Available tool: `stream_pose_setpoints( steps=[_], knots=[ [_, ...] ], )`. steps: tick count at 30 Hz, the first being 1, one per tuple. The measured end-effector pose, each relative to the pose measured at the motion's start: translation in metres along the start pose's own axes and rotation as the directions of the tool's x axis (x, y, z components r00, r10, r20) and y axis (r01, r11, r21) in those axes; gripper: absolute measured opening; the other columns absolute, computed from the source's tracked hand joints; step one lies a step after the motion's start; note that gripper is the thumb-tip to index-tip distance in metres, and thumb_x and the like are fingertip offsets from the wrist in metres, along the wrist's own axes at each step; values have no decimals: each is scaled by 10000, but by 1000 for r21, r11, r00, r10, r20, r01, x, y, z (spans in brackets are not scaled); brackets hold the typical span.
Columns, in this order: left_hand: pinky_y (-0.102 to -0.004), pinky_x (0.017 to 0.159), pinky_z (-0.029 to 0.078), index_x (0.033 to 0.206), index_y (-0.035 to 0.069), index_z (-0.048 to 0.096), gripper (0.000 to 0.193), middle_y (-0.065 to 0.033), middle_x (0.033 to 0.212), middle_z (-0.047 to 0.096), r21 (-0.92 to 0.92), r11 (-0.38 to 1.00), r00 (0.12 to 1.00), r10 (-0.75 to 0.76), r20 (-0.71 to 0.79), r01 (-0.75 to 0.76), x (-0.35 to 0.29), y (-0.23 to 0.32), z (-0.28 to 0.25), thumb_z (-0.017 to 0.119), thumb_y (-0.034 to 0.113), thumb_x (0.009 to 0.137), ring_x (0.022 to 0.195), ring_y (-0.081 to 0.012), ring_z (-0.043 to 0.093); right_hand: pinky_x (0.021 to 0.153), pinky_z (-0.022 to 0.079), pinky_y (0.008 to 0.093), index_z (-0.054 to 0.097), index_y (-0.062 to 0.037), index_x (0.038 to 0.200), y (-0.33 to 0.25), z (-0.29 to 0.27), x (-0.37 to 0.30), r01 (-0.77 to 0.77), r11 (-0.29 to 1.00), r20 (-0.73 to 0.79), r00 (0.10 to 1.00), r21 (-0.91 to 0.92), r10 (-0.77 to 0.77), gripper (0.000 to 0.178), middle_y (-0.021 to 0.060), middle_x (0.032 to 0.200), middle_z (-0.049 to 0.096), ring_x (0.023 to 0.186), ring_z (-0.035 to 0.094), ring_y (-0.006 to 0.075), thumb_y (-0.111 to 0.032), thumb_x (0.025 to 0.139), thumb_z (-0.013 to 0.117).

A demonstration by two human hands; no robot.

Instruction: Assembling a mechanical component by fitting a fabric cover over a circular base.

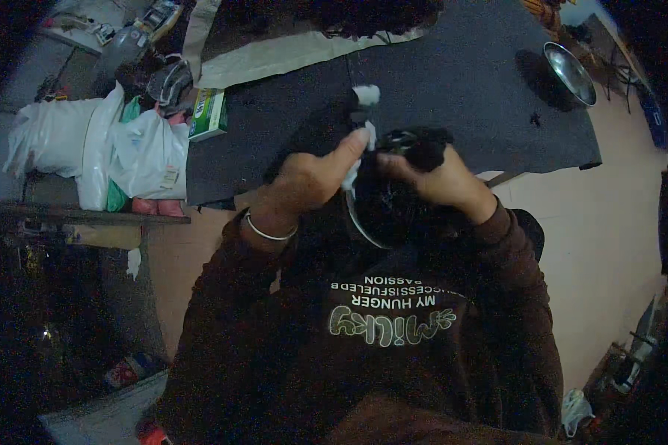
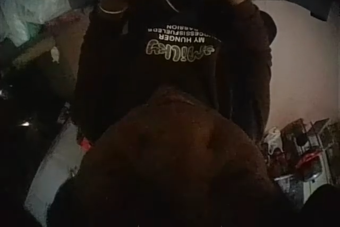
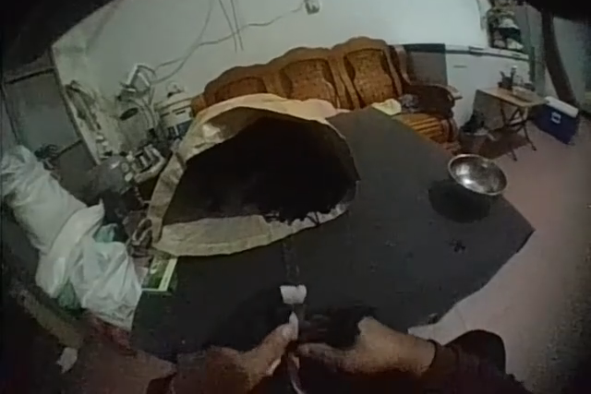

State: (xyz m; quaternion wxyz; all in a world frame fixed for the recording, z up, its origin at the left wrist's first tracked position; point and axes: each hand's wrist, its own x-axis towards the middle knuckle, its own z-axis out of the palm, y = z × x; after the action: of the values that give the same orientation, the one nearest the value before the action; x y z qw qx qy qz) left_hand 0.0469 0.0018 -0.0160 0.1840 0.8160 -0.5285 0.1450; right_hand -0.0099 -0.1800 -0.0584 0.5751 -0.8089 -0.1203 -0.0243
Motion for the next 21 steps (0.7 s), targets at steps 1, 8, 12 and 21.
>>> stream_pose_setpoints(
  steps=[1, 8, 12, 21],
  knots=[
    [-354, 645, 470, 1032, 4, 489, 278, -163, 730, 575, -84, 979, 981, -179, 80, 186, 0, 2, 0, 487, 99, 771, 637, -222, 575, 628, 424, 257, 552, -29, 897, 0, -4, -1, 6, 1000, -53, 999, -7, -7, 198, 46, 777, 578, 715, 527, 118, -176, 765, 542],
    [-358, 645, 472, 1040, 10, 480, 267, -192, 802, 562, -89, 973, 961, 195, -194, -215, 9, -3, 12, 457, 110, 793, 694, -218, 575, 627, 426, 251, 557, -35, 894, -16, -13, -3, 65, 996, -191, 979, -60, -75, 177, 50, 769, 580, 700, 528, 108, -157, 769, 530],
    [-339, 682, 460, 1072, 40, 456, 288, -226, 891, 530, -159, 938, 916, -248, 315, 309, 6, -5, 5, 387, 175, 827, 755, -261, 567, 641, 430, 250, 561, -40, 903, -11, -20, -3, 64, 995, -155, 985, -78, -76, 174, 50, 785, 584, 716, 532, 106, -138, 761, 539],
    [-345, 691, 459, 1053, 28, 449, 284, -220, 899, 530, -174, 921, 895, -272, 353, 348, 31, 23, -11, 380, 185, 827, 775, -297, 559, 635, 441, 256, 580, -53, 893, -1, -21, -8, 100, 980, -31, 995, 171, -97, 183, 64, 805, 594, 724, 555, 127, -134, 729, 575]
  ],
)
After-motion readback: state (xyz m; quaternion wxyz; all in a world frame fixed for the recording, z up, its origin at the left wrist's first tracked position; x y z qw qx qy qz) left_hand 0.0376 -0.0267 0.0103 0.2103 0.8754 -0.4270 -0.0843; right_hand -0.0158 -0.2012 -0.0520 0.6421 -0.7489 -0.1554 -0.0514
